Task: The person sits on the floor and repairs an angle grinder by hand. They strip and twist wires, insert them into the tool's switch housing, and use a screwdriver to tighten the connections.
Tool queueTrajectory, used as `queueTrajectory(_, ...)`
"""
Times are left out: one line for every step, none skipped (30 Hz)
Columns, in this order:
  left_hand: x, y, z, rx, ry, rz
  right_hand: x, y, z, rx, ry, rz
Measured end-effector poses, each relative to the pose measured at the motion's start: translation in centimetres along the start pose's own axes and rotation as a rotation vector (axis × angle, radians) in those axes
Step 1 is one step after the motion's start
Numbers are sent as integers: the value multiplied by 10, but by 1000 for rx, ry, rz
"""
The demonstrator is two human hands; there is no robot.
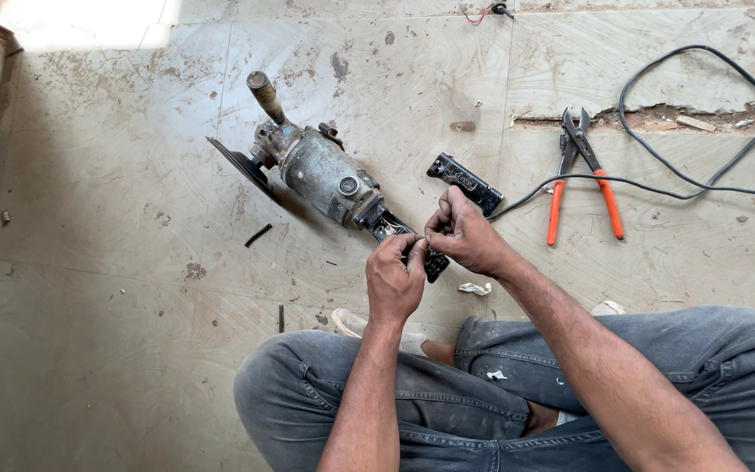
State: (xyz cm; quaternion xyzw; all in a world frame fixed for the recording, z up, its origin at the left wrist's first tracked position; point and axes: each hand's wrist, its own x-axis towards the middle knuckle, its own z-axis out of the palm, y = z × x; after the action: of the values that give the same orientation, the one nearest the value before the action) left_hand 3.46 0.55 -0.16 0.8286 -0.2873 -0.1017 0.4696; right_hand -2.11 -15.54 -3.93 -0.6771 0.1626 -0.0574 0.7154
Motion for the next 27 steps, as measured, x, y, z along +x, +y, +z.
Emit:
queueTrajectory(1,-3,1,-44,7,-11,-1,-1,1,-43,10,-4)
queueTrajectory(2,-6,2,-89,15,-21,-2,-3,2,-87,19,-10)
queueTrajectory(4,-10,3,-117,-12,-148,-3,-4,4,-119,25,-38)
queueTrajectory(5,-14,5,-147,-41,-276,-5,-5,6,-152,31,-64)
queueTrajectory(7,-18,7,-176,-70,-404,-7,-6,8,-184,35,-91)
queueTrajectory(9,-22,8,-306,-82,-506,-9,-7,12,-243,57,-100)
queueTrajectory(12,-27,10,-438,-98,-608,-11,-7,15,-302,82,-107)
queueTrajectory(14,-32,11,-571,-113,-707,-13,-7,18,-362,108,-115)
queueTrajectory(16,-36,11,-630,-151,-724,-14,-6,18,-414,109,-199)
queueTrajectory(19,-40,11,-689,-190,-743,-16,-5,18,-466,108,-281)
queueTrajectory(19,-44,10,-747,-227,-767,-17,-3,19,-515,104,-359)
queueTrajectory(19,-46,9,-795,-227,-801,-18,-1,18,-530,100,-412)
queueTrajectory(20,-49,7,-842,-225,-832,-18,2,18,-544,96,-468)
queueTrajectory(20,-50,5,-889,-225,-858,-17,4,17,-559,95,-526)
queueTrajectory(21,-50,5,-898,-207,-870,-16,7,17,-515,113,-460)
queueTrajectory(20,-49,5,-907,-189,-882,-14,10,18,-472,129,-394)
queueTrajectory(20,-47,4,-915,-173,-893,-12,12,18,-427,147,-328)
queueTrajectory(20,-45,5,-910,-154,-860,-10,13,16,-228,121,-234)
queueTrajectory(19,-42,5,-906,-136,-829,-6,13,12,-31,93,-138)
queueTrajectory(18,-39,5,-901,-115,-801,-2,13,9,168,64,-39)
queueTrajectory(17,-36,5,-858,-104,-777,0,13,5,177,87,44)
queueTrajectory(15,-32,5,-817,-95,-750,1,11,-1,183,110,124)
queueTrajectory(15,-29,5,-775,-85,-723,3,10,-4,189,134,202)
queueTrajectory(14,-26,5,-729,-73,-703,4,8,-7,170,114,231)
queueTrajectory(13,-22,5,-681,-61,-685,4,6,-10,151,94,260)
queueTrajectory(12,-19,5,-634,-48,-665,4,4,-11,132,73,288)
queueTrajectory(11,-16,4,-568,-34,-590,4,3,-11,110,43,328)
